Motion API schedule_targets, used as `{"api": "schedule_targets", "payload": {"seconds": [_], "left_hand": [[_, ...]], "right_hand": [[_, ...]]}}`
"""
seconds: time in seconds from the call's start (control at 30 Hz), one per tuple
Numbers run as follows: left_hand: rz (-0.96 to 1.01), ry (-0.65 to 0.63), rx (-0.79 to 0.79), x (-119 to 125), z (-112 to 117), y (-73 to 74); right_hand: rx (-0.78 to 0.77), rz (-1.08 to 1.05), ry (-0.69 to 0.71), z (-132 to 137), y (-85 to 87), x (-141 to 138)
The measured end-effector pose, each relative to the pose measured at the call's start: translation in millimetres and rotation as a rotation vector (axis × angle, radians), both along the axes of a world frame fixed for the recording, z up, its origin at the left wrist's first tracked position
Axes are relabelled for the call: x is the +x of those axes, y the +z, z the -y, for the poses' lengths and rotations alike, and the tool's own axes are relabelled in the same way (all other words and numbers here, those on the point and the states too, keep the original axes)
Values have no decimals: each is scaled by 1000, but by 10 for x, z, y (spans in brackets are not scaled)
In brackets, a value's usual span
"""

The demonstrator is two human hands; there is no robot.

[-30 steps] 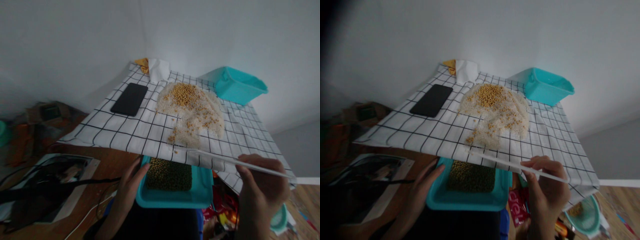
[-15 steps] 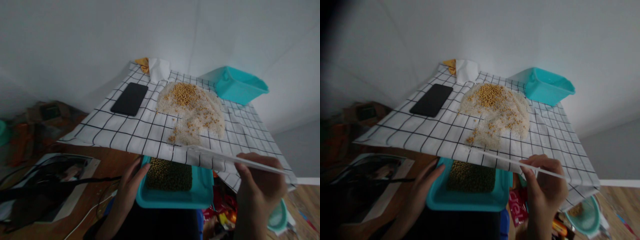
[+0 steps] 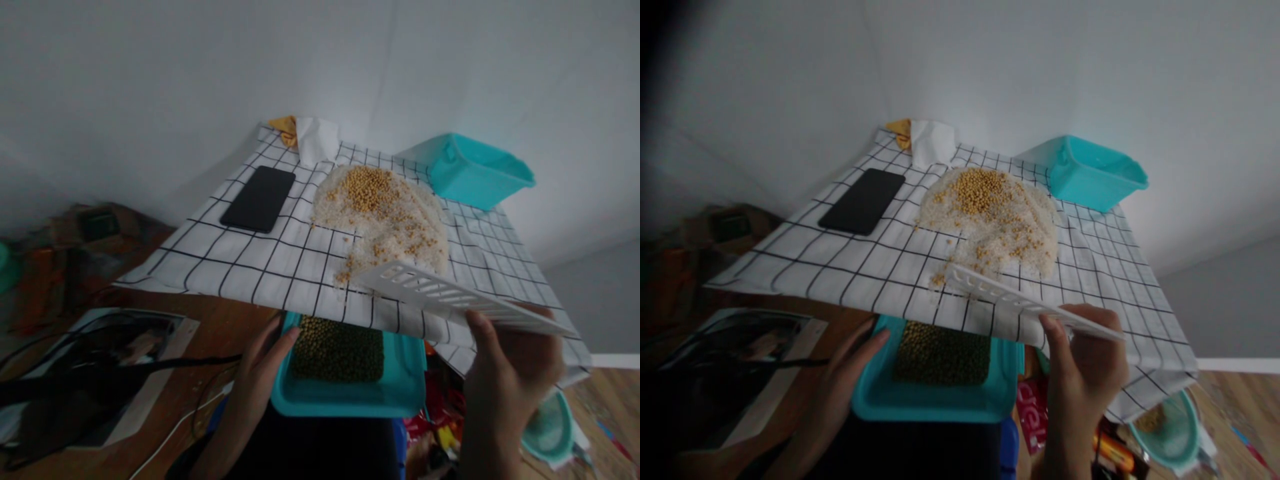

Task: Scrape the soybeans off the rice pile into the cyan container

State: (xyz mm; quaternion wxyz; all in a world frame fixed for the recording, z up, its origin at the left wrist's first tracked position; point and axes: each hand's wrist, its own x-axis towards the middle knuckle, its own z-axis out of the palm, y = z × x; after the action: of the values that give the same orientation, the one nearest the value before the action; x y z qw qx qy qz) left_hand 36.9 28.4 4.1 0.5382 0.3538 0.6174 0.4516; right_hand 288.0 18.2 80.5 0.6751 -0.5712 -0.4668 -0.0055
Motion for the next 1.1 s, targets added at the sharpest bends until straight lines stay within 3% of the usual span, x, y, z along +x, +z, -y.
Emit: {"api": "schedule_targets", "payload": {"seconds": [0.17, 0.37, 0.57, 0.73, 0.97, 1.1], "left_hand": [[-11, -1, -4, 5, 5, -8], [-66, 63, -125, -33, 34, -77], [21, -18, -4, 3, 3, 31], [-18, 13, -24, 8, 8, 18], [6, 41, -83, 4, 27, 0], [19, 14, -52, 17, 22, 30]], "right_hand": [[-9, 51, 14, -45, 28, -53], [0, 113, 97, -44, 26, -22], [34, 35, 177, -13, 18, 6], [7, 89, 158, 4, 20, 0], [105, 41, 305, 20, 42, -30], [32, 63, 305, 60, 27, -24]]}}
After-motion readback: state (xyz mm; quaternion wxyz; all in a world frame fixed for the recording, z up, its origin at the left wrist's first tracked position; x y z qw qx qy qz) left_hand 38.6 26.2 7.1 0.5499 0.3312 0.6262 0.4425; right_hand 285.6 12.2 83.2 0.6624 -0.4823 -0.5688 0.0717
